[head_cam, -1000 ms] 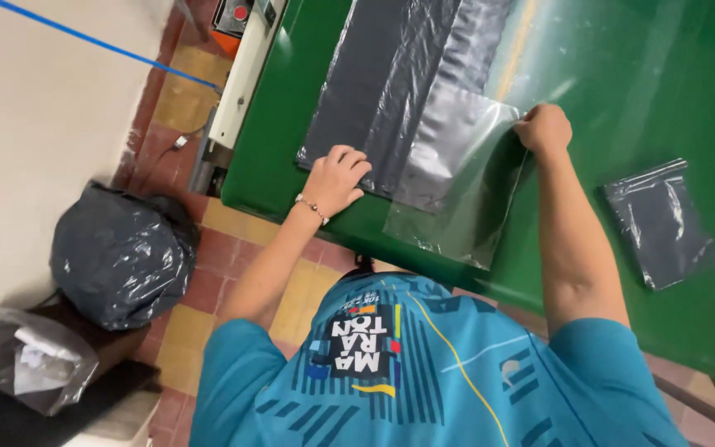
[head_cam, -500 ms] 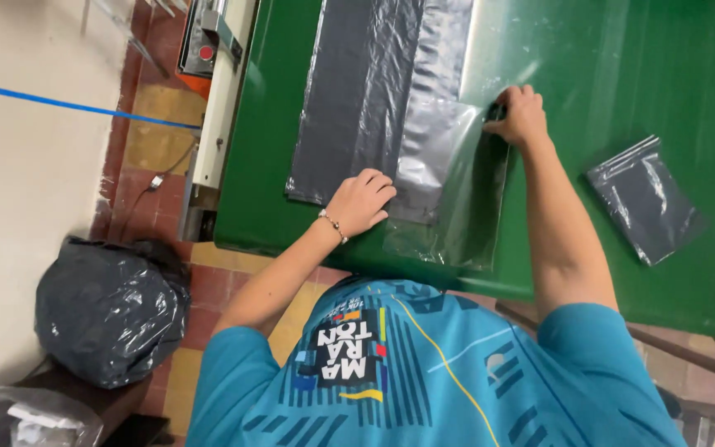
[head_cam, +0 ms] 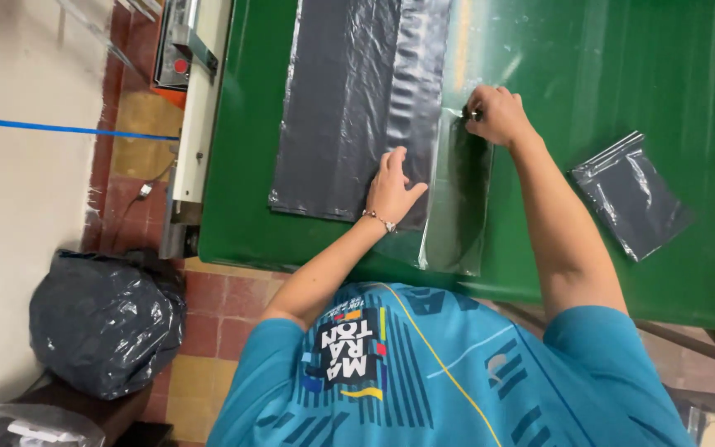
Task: Folding black plastic bags and inserting them into clear plastic sleeves for packaging
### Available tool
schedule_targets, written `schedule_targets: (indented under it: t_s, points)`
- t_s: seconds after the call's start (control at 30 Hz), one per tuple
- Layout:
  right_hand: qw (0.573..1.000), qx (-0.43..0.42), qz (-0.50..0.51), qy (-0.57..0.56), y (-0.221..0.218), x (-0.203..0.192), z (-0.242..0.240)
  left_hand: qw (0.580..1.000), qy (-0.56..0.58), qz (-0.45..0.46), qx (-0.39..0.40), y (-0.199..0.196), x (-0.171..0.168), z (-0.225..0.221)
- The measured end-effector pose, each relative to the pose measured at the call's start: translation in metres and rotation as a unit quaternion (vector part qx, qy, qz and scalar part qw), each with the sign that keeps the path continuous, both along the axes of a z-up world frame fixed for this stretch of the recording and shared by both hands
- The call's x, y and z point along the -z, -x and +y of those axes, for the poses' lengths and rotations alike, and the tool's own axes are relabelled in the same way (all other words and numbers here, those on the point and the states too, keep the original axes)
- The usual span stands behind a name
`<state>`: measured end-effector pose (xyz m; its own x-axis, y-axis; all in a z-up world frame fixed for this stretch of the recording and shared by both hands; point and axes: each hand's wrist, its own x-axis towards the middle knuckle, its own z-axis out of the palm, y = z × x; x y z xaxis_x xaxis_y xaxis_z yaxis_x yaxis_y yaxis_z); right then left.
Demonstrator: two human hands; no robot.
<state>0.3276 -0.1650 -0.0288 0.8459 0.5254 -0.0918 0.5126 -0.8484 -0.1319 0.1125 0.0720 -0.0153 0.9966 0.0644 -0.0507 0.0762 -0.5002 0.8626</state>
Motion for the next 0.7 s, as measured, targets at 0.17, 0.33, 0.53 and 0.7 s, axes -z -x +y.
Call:
schedule_targets:
  t_s: [0.17, 0.33, 0.53, 0.7]
  points:
    - [0.988, -0.053, 0.124, -0.073, -0.007, -0.005, 0.023, 0.982, -0.185, -0.003, 0.039, -0.012, 0.004, -0.012]
    - [0.971, -0.074, 0.162, -0.158, -0.008, -0.007, 0.049, 0.975, -0.207, -0.059, 0.048, -0.006, 0.015, -0.016]
    - [0.970, -0.128, 0.123, -0.165, -0.012, -0.001, 0.048, 0.982, -0.177, -0.054, -0.026, -0.026, 0.010, -0.013]
    - [0.952, -0.166, 0.100, -0.238, -0.003, -0.007, 0.035, 0.994, -0.041, 0.022, -0.097, -0.096, 0.010, -0.021]
